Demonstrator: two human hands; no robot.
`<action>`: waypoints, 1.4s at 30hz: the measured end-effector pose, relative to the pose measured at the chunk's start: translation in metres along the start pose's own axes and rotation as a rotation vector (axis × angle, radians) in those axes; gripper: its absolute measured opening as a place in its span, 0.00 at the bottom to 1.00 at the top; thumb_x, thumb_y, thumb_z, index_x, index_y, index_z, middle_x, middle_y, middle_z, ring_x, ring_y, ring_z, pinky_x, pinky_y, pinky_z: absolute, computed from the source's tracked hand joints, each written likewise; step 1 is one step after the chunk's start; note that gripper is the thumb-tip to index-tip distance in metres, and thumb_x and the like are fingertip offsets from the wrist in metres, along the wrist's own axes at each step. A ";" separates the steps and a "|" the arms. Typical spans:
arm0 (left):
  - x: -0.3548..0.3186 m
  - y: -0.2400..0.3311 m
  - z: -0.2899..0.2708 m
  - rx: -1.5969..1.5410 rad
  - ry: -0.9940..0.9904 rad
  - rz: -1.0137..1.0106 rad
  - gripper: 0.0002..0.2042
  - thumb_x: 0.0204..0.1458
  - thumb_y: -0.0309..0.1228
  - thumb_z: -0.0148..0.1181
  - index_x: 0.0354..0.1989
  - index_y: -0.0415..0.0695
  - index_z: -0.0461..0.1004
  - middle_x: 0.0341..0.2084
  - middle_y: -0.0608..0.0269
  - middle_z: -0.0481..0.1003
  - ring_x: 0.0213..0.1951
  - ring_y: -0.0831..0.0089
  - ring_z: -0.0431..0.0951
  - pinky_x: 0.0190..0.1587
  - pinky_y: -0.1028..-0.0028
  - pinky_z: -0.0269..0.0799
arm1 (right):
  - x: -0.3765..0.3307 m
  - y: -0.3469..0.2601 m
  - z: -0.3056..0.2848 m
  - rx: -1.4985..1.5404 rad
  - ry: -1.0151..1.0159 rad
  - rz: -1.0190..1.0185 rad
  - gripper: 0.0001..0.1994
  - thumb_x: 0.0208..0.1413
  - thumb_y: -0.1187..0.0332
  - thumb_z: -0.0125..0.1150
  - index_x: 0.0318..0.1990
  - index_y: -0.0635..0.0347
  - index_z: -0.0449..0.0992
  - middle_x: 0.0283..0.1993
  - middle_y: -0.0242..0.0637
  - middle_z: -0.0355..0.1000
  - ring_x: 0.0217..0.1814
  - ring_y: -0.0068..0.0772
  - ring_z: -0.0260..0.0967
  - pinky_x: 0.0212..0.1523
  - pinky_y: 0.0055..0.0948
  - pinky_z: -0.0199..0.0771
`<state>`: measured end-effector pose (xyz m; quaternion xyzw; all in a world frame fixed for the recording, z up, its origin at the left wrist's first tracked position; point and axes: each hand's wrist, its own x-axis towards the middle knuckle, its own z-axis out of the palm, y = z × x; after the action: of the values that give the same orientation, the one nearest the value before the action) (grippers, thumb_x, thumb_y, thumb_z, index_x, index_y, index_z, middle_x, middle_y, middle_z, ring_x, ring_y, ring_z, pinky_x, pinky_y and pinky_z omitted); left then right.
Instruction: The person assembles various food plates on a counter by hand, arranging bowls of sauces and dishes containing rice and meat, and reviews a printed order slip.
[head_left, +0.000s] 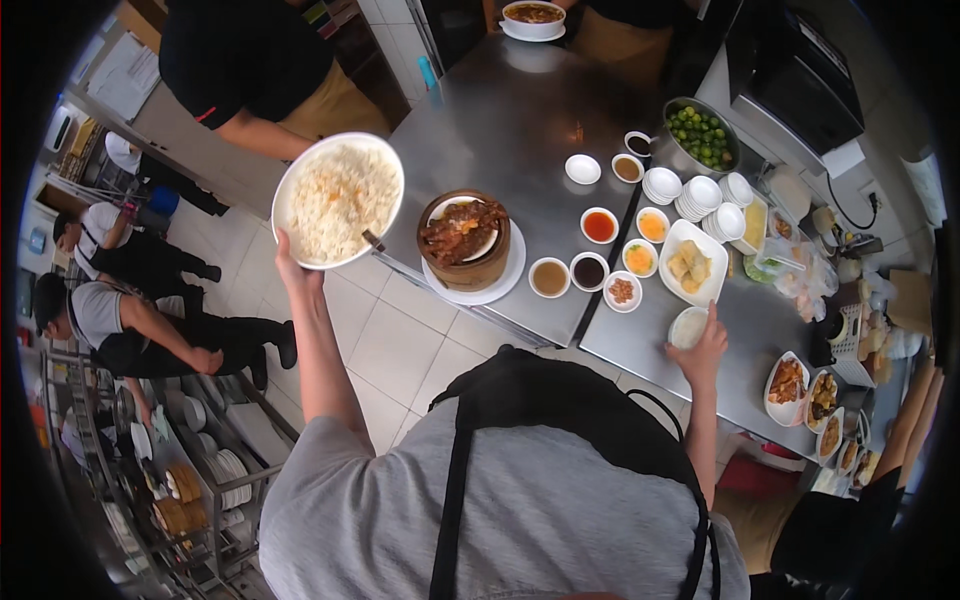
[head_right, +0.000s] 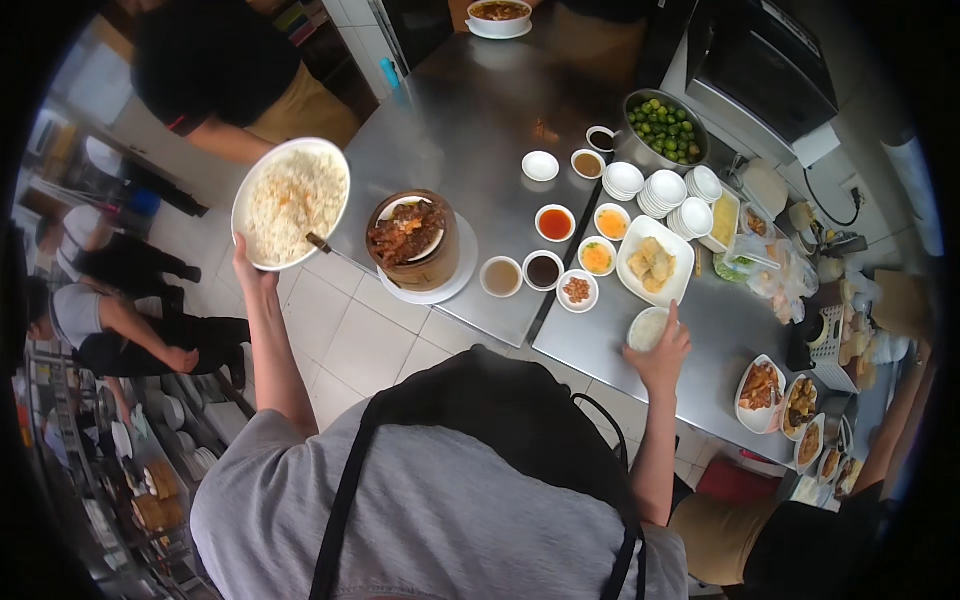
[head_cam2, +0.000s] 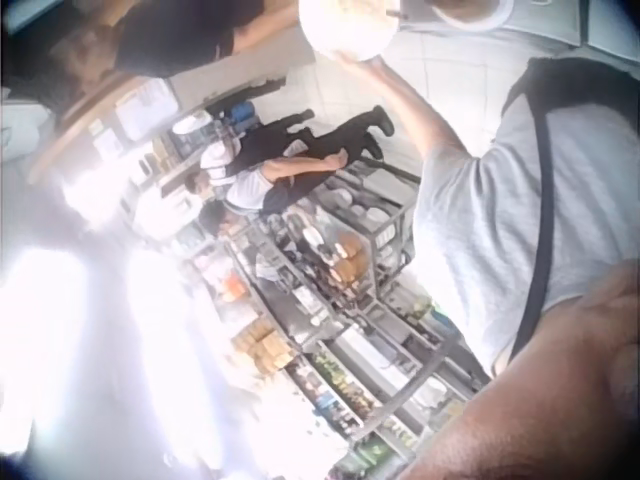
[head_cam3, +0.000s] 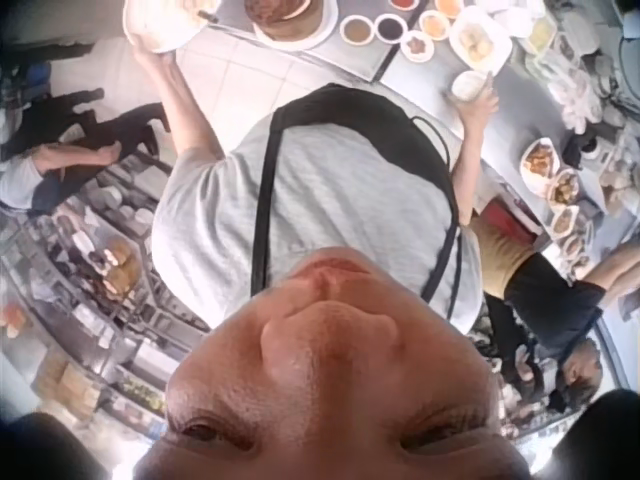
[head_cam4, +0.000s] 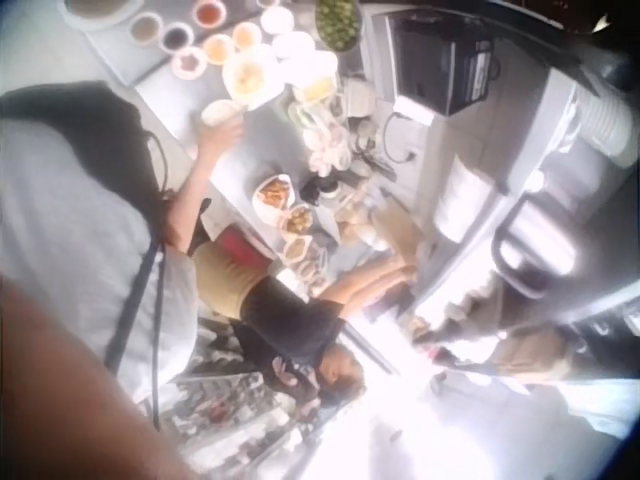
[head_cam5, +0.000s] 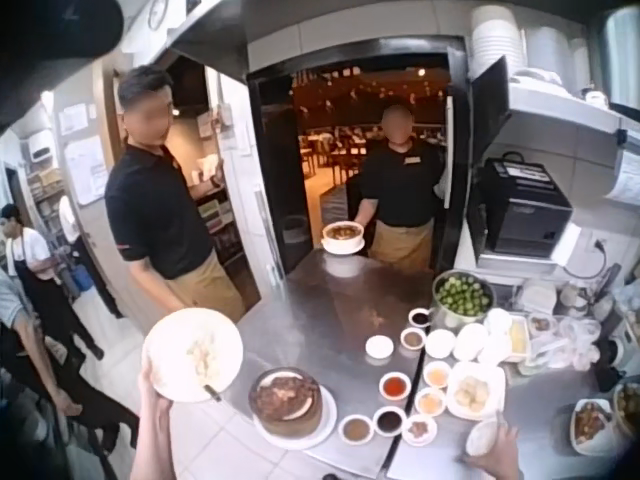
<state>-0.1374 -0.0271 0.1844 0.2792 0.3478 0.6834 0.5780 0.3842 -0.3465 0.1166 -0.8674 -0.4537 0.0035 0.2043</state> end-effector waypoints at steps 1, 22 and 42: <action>0.007 -0.004 -0.015 0.003 0.000 -0.012 0.25 0.55 0.43 0.38 0.55 0.36 0.52 0.52 0.48 0.60 0.52 0.56 0.63 0.53 0.60 0.61 | 0.003 0.001 -0.001 -0.007 -0.006 0.009 0.53 0.23 0.65 0.69 0.61 0.46 0.40 0.51 0.59 0.51 0.51 0.57 0.51 0.54 0.46 0.51; 0.115 -0.100 -0.085 0.211 0.029 -0.595 0.24 0.56 0.43 0.38 0.55 0.38 0.53 0.53 0.52 0.60 0.53 0.60 0.63 0.52 0.60 0.62 | 0.217 -0.316 0.146 0.146 -0.431 -0.324 0.48 0.23 0.55 0.69 0.58 0.46 0.50 0.55 0.55 0.52 0.57 0.56 0.49 0.53 0.45 0.56; 0.185 -0.095 -0.118 1.441 -0.025 0.179 0.18 0.48 0.35 0.53 0.47 0.40 0.66 0.47 0.52 0.64 0.48 0.58 0.64 0.49 0.61 0.60 | 0.092 0.045 0.045 -0.047 0.284 0.504 0.20 0.45 0.73 0.48 0.49 0.67 0.62 0.39 0.50 0.68 0.39 0.43 0.67 0.38 0.37 0.69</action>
<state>-0.2058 0.1456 0.0332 0.6259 0.6809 0.3259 0.1962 0.4652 -0.2808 0.0753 -0.9492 -0.1905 -0.0779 0.2382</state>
